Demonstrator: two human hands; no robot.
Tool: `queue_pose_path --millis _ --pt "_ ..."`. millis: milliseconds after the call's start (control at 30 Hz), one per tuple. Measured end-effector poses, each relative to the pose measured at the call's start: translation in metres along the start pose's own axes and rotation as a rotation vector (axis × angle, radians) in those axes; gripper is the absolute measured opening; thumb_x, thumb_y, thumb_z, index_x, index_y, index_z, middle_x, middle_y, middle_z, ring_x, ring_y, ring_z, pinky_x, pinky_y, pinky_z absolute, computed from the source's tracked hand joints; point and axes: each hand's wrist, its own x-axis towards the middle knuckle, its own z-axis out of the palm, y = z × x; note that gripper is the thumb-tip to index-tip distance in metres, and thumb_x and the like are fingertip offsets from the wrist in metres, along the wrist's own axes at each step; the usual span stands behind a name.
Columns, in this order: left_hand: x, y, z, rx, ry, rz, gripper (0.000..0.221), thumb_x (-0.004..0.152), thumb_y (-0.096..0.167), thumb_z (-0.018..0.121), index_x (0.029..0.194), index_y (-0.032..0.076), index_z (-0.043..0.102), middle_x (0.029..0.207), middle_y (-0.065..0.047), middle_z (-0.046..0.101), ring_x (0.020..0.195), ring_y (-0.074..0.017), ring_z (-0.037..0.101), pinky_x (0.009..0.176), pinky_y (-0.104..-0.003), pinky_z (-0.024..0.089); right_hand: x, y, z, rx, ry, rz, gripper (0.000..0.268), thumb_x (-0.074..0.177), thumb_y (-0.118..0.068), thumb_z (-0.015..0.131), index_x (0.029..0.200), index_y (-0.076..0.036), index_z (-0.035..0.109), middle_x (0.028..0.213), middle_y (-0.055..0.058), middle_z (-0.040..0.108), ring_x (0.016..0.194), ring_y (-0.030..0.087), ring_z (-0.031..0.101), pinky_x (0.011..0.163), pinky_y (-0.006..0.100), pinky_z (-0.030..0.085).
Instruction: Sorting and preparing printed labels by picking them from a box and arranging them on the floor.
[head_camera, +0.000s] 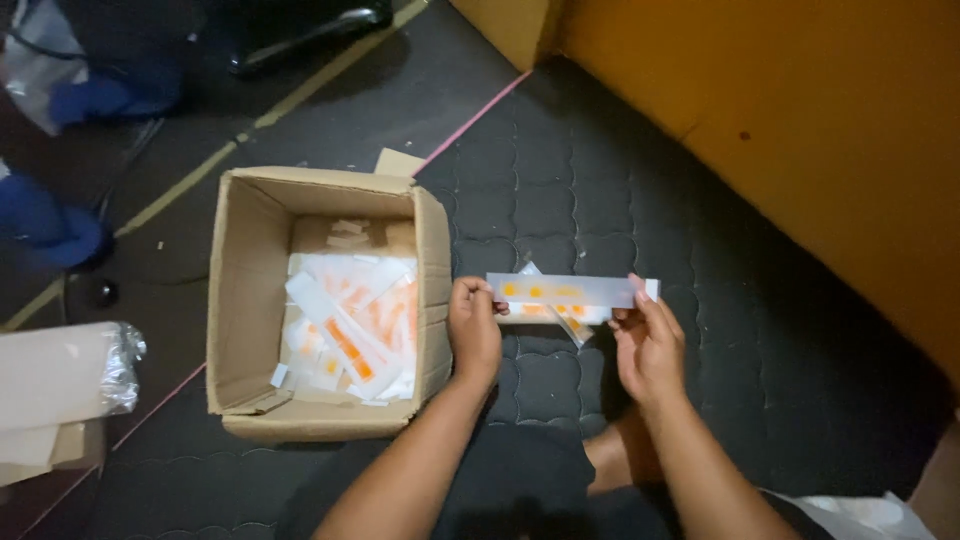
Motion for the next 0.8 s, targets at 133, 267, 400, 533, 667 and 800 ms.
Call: queue_pose_path --millis 133,267,400,533,667,800 --pt "0.003 -0.001 0.001 -0.024 0.008 0.015 0.006 0.089 0.008 0.052 0.095 0.009 0.055 0.073 -0.007 0.058 0.066 -0.0145 0.063 0.063 -0.024 0.055 0.002 0.001 -0.001 0.007 -0.013 -0.014 0.037 0.097 -0.019 0.065 0.132 -0.007 0.068 0.091 0.007 0.064 0.076 0.018 0.063 0.07 0.03 0.052" --pt "0.001 0.001 -0.001 -0.026 0.003 -0.008 0.007 0.089 0.008 0.054 0.095 0.008 0.055 0.074 -0.007 0.059 0.066 -0.0152 0.064 0.063 -0.025 0.056 -0.002 0.0 0.002 -0.009 0.009 -0.004 0.036 0.097 -0.02 0.065 0.131 -0.009 0.068 0.093 0.005 0.064 0.077 0.017 0.061 0.071 0.029 0.051" --pt "0.001 0.002 -0.001 -0.016 -0.005 -0.044 0.006 0.093 0.008 0.054 0.098 0.007 0.056 0.08 -0.009 0.063 0.072 -0.0186 0.068 0.067 -0.029 0.059 -0.014 -0.014 0.015 -0.029 0.03 -0.004 0.036 0.098 -0.02 0.065 0.132 -0.009 0.067 0.097 0.007 0.064 0.079 0.018 0.06 0.072 0.03 0.051" --pt "0.0 0.004 0.001 -0.037 -0.005 -0.06 0.008 0.094 0.009 0.055 0.102 0.008 0.055 0.082 -0.006 0.061 0.073 -0.0157 0.066 0.068 -0.026 0.058 -0.006 -0.006 0.005 -0.032 0.028 0.009 0.035 0.099 -0.021 0.065 0.132 -0.01 0.068 0.101 0.008 0.064 0.082 0.018 0.058 0.075 0.031 0.05" --pt "-0.002 0.008 0.003 -0.025 -0.011 -0.034 0.007 0.098 0.01 0.056 0.103 0.006 0.056 0.083 -0.008 0.061 0.076 -0.0182 0.069 0.069 -0.029 0.059 -0.004 -0.005 0.005 -0.055 0.052 0.01 0.033 0.099 -0.021 0.065 0.13 -0.011 0.068 0.103 0.007 0.064 0.085 0.017 0.057 0.078 0.029 0.051" --pt "-0.001 0.007 0.006 -0.055 -0.008 0.012 0.009 0.101 0.01 0.055 0.107 0.004 0.056 0.086 -0.005 0.058 0.078 -0.0162 0.067 0.071 -0.026 0.057 -0.016 -0.015 0.019 -0.1 0.091 -0.022 0.029 0.095 -0.019 0.07 0.122 -0.01 0.069 0.093 0.003 0.066 0.075 0.013 0.06 0.069 0.023 0.054"
